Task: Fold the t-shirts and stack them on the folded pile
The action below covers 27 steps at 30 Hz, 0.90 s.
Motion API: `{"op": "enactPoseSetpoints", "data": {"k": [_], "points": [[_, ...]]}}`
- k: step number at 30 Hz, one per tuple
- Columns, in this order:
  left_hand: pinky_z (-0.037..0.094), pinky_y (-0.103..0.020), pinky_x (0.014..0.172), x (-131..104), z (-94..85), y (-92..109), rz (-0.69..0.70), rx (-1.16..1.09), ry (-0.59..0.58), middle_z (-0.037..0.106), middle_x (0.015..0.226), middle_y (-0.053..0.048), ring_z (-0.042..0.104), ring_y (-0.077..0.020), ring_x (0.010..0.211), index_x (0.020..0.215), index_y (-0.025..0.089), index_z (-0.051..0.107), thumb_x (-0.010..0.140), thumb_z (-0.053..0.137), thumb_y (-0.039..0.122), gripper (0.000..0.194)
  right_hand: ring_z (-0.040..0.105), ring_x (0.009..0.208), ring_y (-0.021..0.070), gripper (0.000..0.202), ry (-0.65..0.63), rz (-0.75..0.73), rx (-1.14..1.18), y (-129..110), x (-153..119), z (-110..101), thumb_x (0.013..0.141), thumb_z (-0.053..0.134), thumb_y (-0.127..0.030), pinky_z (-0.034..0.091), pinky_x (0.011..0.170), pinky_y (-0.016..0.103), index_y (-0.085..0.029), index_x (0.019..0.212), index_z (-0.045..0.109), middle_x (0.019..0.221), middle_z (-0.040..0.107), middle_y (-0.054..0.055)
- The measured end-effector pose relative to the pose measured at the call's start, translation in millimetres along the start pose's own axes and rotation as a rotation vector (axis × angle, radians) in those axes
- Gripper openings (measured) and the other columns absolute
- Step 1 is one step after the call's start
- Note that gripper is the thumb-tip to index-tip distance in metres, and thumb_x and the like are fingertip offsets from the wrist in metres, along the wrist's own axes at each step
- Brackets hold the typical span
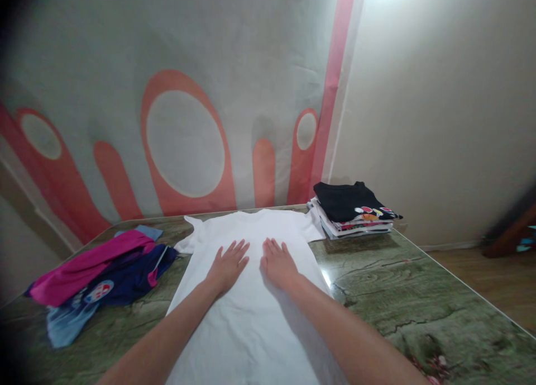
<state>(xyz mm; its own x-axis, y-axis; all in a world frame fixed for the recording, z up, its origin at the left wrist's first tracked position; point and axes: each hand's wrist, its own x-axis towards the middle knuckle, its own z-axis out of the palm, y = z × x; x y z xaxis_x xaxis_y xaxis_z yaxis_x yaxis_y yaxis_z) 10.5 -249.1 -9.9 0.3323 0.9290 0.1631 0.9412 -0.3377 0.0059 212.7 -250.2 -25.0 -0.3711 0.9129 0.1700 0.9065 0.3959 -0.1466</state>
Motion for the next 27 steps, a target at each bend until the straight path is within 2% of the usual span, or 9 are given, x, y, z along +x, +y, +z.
{"op": "enactPoseSetpoints", "data": {"k": [3, 5, 9, 14, 17, 19, 21, 24, 27], "points": [[0.019, -0.054, 0.113, 7.0, 4.0, -35.2, -0.088, 0.003, -0.031, 0.025, 0.157, -0.001, 0.021, -0.0251, 0.144, 0.149, 0.032, 0.031, 0.099, 0.024, 0.045, 0.052, 0.017, 0.145, 0.0215, 0.058, -0.039, 0.117, -0.073, 46.0, 7.4, -0.8, 0.099, 0.024, -0.035, 0.013, 0.116, 0.046, -0.008, 0.150, 0.025, 0.156, 0.023, 0.014], [0.018, -0.052, 0.113, 15.0, 6.0, -54.9, -0.150, 0.026, -0.040, 0.025, 0.157, -0.003, 0.022, -0.0257, 0.144, 0.149, 0.030, 0.030, 0.099, 0.025, 0.046, 0.053, 0.017, 0.145, 0.0218, 0.058, -0.045, 0.134, -0.081, 65.3, 16.0, -1.6, 0.098, 0.025, -0.035, 0.014, 0.116, 0.045, -0.007, 0.149, 0.026, 0.156, 0.023, 0.015], [0.017, -0.052, 0.113, 36.5, 13.2, -76.1, -0.225, 0.062, -0.025, 0.023, 0.158, -0.006, 0.022, -0.0271, 0.144, 0.149, 0.028, 0.031, 0.098, 0.026, 0.047, 0.055, 0.019, 0.145, 0.0215, 0.057, -0.048, 0.126, -0.089, 78.1, 39.0, -0.2, 0.099, 0.025, -0.036, 0.014, 0.116, 0.041, -0.010, 0.149, 0.029, 0.156, 0.023, 0.012], [0.017, -0.053, 0.113, 52.8, 13.7, -82.1, -0.250, 0.099, -0.001, 0.027, 0.156, -0.007, 0.024, -0.0280, 0.143, 0.148, 0.026, 0.035, 0.098, 0.027, 0.045, 0.054, 0.020, 0.144, 0.0221, 0.056, -0.037, 0.138, -0.076, 84.5, 62.9, 1.6, 0.099, 0.026, -0.034, 0.014, 0.116, 0.039, -0.010, 0.149, 0.030, 0.156, 0.024, 0.012], [0.011, -0.054, 0.115, 52.2, 7.3, -66.4, -0.231, 0.149, 0.070, 0.028, 0.156, -0.009, 0.021, -0.0270, 0.144, 0.146, 0.019, 0.037, 0.099, 0.027, 0.033, 0.051, 0.022, 0.144, 0.0258, 0.055, -0.016, 0.183, -0.070, 76.0, 65.6, 0.5, 0.098, 0.025, -0.030, 0.015, 0.115, 0.044, -0.004, 0.147, 0.031, 0.155, 0.026, 0.017], [0.012, -0.055, 0.115, 46.7, 4.5, -41.6, -0.226, 0.132, 0.085, 0.028, 0.155, -0.011, 0.020, -0.0271, 0.144, 0.146, 0.015, 0.037, 0.098, 0.026, 0.030, 0.051, 0.022, 0.143, 0.0274, 0.055, -0.002, 0.190, -0.065, 57.5, 59.9, -0.6, 0.098, 0.025, -0.027, 0.016, 0.114, 0.047, -0.002, 0.146, 0.033, 0.153, 0.028, 0.020], [0.018, -0.054, 0.114, 35.1, 4.3, -9.0, -0.206, 0.063, 0.040, 0.030, 0.154, -0.013, 0.023, -0.0281, 0.144, 0.146, 0.013, 0.036, 0.099, 0.026, 0.035, 0.053, 0.022, 0.144, 0.0255, 0.054, 0.003, 0.133, -0.051, 31.7, 47.0, -0.9, 0.098, 0.024, -0.028, 0.016, 0.114, 0.045, -0.005, 0.146, 0.034, 0.154, 0.029, 0.017], [0.019, -0.053, 0.115, 4.8, 5.0, 31.8, -0.043, 0.003, 0.008, 0.029, 0.155, -0.012, 0.022, -0.0269, 0.144, 0.147, 0.015, 0.035, 0.100, 0.023, 0.039, 0.055, 0.018, 0.145, 0.0216, 0.054, 0.014, -0.037, 0.003, 0.4, 16.5, -1.1, 0.100, 0.021, -0.033, 0.012, 0.116, 0.041, -0.011, 0.148, 0.033, 0.155, 0.027, 0.011], [0.016, -0.051, 0.117, -34.7, 0.0, 34.9, 0.135, 0.004, 0.014, 0.026, 0.156, -0.007, 0.020, -0.0244, 0.145, 0.150, 0.019, 0.030, 0.100, 0.024, 0.043, 0.056, 0.016, 0.145, 0.0215, 0.057, 0.001, -0.086, 0.034, 4.4, -19.0, -3.6, 0.100, 0.018, -0.037, 0.011, 0.117, 0.041, -0.010, 0.149, 0.030, 0.156, 0.025, 0.011]]}}
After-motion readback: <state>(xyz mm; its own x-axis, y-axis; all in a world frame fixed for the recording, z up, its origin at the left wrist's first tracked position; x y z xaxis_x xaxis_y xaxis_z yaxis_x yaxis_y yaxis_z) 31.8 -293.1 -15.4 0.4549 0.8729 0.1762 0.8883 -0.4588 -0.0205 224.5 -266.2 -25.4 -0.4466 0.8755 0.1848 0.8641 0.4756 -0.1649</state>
